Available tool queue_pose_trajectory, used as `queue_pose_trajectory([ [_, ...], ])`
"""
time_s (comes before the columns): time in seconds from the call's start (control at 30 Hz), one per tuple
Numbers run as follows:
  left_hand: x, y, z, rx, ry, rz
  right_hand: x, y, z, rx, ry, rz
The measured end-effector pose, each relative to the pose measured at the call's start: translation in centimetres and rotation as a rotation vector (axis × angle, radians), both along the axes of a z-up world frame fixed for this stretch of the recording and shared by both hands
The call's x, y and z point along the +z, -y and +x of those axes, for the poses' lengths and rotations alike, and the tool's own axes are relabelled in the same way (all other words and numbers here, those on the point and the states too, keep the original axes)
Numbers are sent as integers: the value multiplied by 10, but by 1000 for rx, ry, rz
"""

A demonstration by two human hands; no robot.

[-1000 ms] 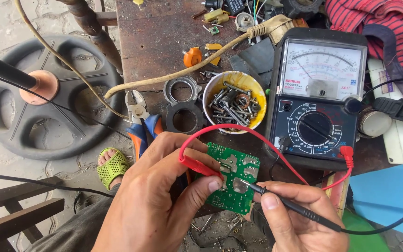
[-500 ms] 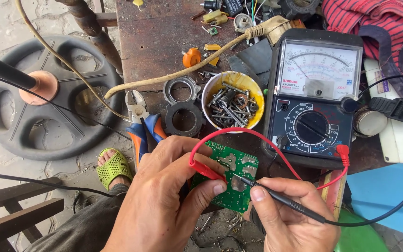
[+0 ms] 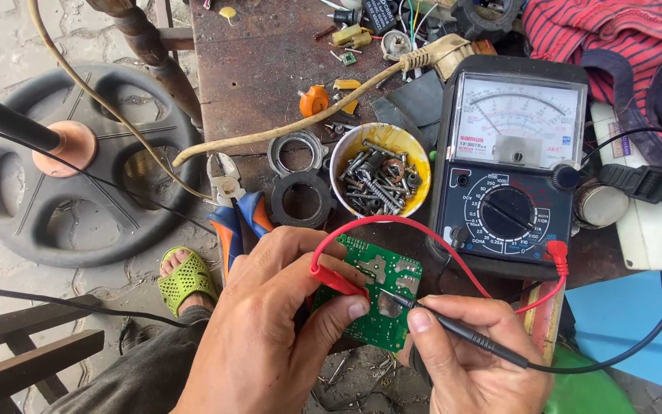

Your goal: Testing a circuit board using a multimeter to check for electrical continuity or voltage at various points.

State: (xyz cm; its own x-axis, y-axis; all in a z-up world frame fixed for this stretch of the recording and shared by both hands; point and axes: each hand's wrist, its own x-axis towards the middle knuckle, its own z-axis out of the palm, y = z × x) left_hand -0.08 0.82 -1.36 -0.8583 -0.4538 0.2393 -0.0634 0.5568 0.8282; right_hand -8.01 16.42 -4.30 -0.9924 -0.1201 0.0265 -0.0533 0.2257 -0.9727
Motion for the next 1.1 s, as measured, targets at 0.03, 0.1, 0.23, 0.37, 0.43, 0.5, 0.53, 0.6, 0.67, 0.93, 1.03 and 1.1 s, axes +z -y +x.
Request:
queue_pose_trajectory([
  [0.03, -1, 0, 0, 5, 1, -7, 0, 0, 0, 5, 3, -12],
  [0.1, -1, -1, 0, 6, 2, -10, 1, 0, 0, 9, 6, -21],
  [0.23, -3, -1, 0, 14, 5, -45, -2, 0, 0, 24, -23, -36],
  [0.37, -2, 0, 0, 0, -1, -55, -3, -1, -2, 26, -22, -25],
  [0.43, -5, 0, -1, 6, 3, -56, -3, -2, -3, 27, -5, 7],
  [0.5, -7, 0, -2, 20, -3, -58, -1, -4, -7, 5, 45, 86],
  [0.53, -8, 0, -2, 35, 4, -55, 0, -6, -8, -15, 109, 170],
  [0.6, -9, 0, -3, 38, 4, -54, -4, -8, -10, -4, 98, 156],
  [0.67, -8, 0, -4, 41, 10, -51, -5, -8, -9, 9, 93, 145],
  [0.93, -9, 2, -3, 22, 10, -59, -5, -6, -8, -30, 141, 107],
  [1.03, -8, 3, -4, 24, 8, -44, -10, -9, -8, -45, 175, 94],
  [1.1, -7, 3, -4, 22, 2, -50, -9, -6, -8, -44, 149, 63],
])
